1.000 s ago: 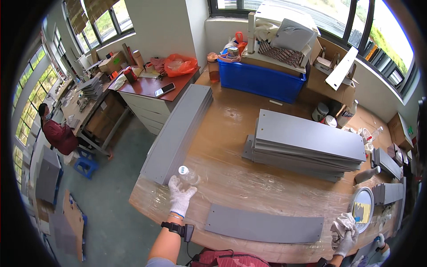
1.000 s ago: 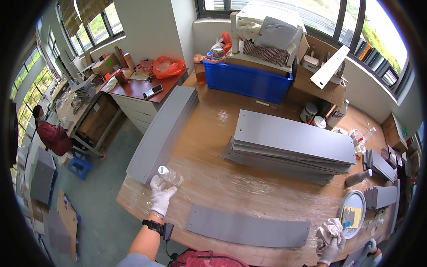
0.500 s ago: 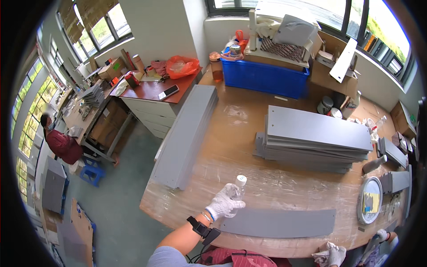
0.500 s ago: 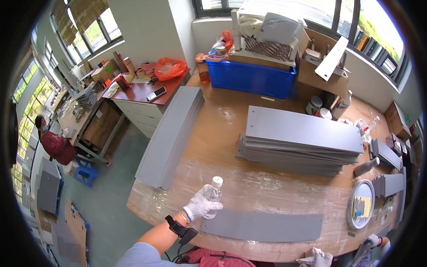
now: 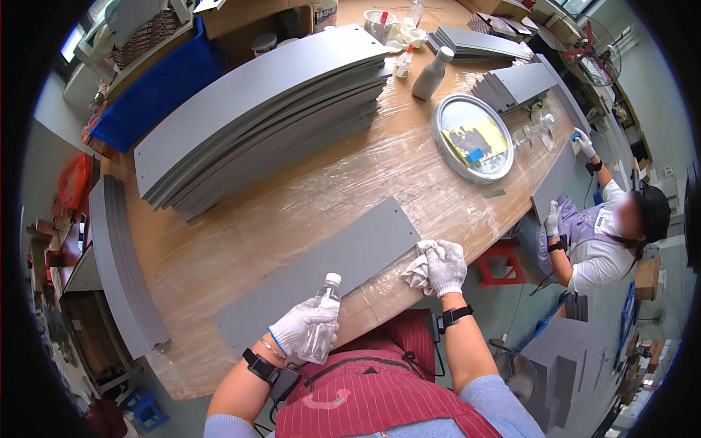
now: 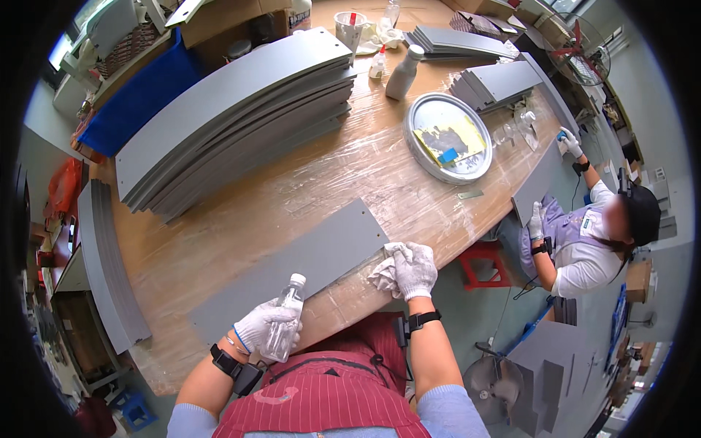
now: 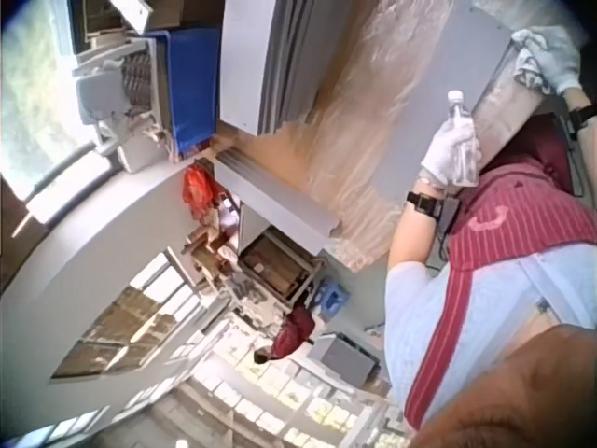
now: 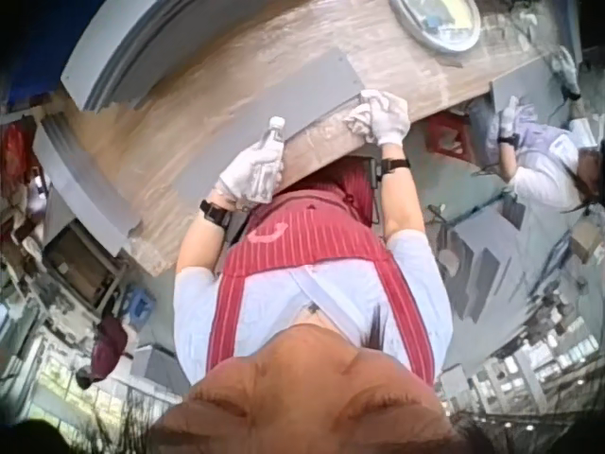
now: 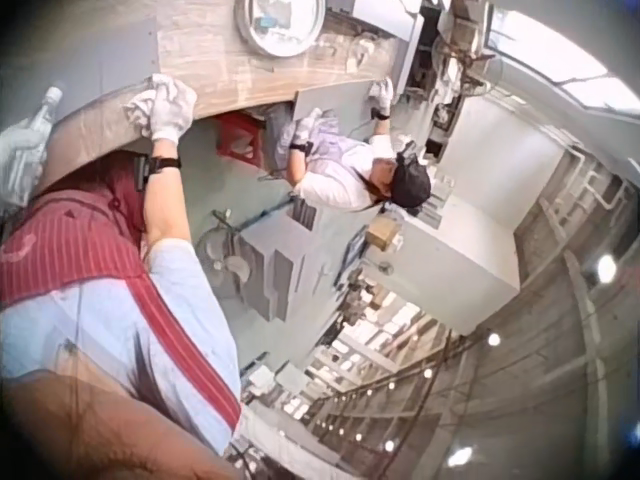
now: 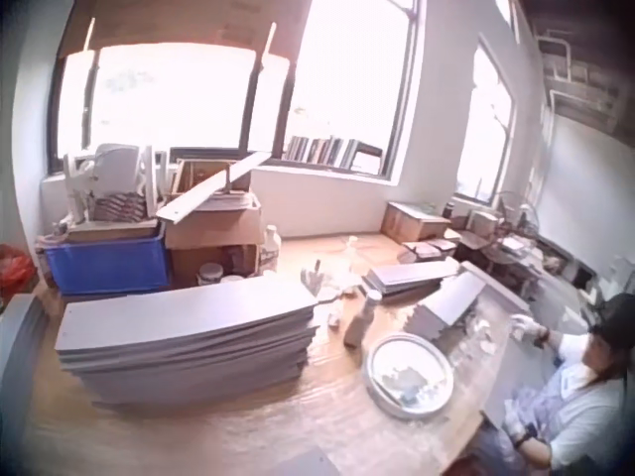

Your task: The person sands the edges of a grey metal panel using a blue sanding block and then wipes the surface with a white cloth. The person repeats this process on multiple panels, stacking the finished ones on the table.

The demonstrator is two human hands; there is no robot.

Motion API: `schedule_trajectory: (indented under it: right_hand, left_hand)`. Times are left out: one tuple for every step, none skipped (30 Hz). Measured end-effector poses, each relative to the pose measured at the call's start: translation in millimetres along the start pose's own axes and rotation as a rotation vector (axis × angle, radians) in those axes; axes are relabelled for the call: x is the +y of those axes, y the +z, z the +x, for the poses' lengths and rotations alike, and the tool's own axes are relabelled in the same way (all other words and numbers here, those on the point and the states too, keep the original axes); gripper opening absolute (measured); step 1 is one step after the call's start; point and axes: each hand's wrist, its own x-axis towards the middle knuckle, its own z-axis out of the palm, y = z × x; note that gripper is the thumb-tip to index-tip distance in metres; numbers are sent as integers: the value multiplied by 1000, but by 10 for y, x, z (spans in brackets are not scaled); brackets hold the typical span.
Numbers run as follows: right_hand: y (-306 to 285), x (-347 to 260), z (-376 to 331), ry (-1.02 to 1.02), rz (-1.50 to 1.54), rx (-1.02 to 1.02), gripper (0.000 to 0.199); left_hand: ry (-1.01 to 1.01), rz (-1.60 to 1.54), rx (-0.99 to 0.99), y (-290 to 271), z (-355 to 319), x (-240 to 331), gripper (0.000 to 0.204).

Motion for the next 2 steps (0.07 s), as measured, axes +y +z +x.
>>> schedule_trajectory:
  right_hand:
    - [8,25,-8,29,51,19,34]
    - [5,51,-4,5,4,1,37]
  left_hand:
    - [-14,-19,-28,117,98,59,29]
    - [-59,-52,-64,212,191,117,34]
